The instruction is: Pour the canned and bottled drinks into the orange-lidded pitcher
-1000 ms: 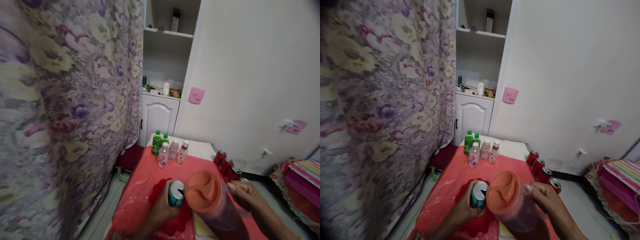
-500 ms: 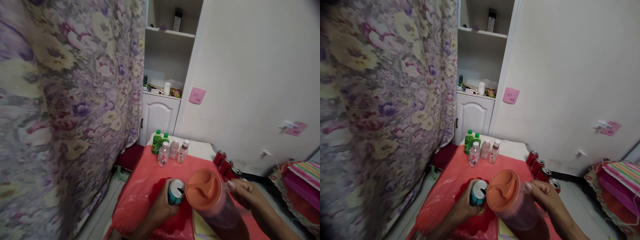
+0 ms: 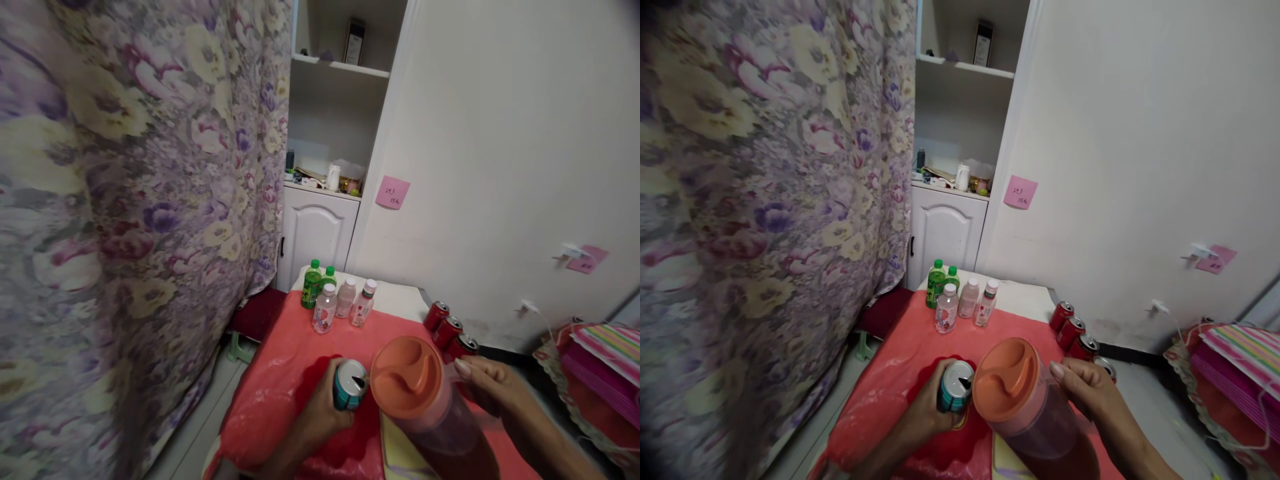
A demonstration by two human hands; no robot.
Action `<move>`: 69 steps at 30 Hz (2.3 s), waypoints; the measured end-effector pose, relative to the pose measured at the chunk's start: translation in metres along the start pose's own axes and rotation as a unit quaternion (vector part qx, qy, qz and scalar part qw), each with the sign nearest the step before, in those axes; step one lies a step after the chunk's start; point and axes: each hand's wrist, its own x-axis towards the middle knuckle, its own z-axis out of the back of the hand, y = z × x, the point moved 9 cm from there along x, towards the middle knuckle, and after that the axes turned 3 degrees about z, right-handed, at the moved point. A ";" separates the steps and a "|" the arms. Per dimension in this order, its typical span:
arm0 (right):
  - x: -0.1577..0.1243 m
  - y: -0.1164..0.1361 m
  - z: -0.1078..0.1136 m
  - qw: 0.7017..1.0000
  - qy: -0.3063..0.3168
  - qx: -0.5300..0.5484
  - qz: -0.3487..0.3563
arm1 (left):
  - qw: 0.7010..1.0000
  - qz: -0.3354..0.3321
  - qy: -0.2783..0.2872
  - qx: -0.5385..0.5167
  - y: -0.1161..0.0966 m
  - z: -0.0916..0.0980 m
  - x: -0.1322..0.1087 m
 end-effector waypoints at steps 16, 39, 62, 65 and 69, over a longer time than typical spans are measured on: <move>-0.006 0.019 0.000 1.000 -0.011 -0.020 -0.003 | 1.000 -0.008 0.010 -0.011 0.007 -0.001 0.002; -0.003 0.018 0.000 1.000 -0.002 -0.031 0.005 | 1.000 -0.011 0.003 0.003 0.014 0.001 0.003; 0.000 0.013 -0.004 1.000 0.008 -0.020 0.015 | 0.999 -0.025 -0.005 0.026 0.013 0.003 0.002; -0.001 0.015 -0.003 1.000 0.005 -0.014 0.015 | 0.999 -0.017 -0.009 0.034 0.010 0.004 0.001; 0.000 0.011 -0.002 1.000 0.010 -0.016 0.008 | 0.999 -0.018 -0.015 0.044 0.004 0.005 0.000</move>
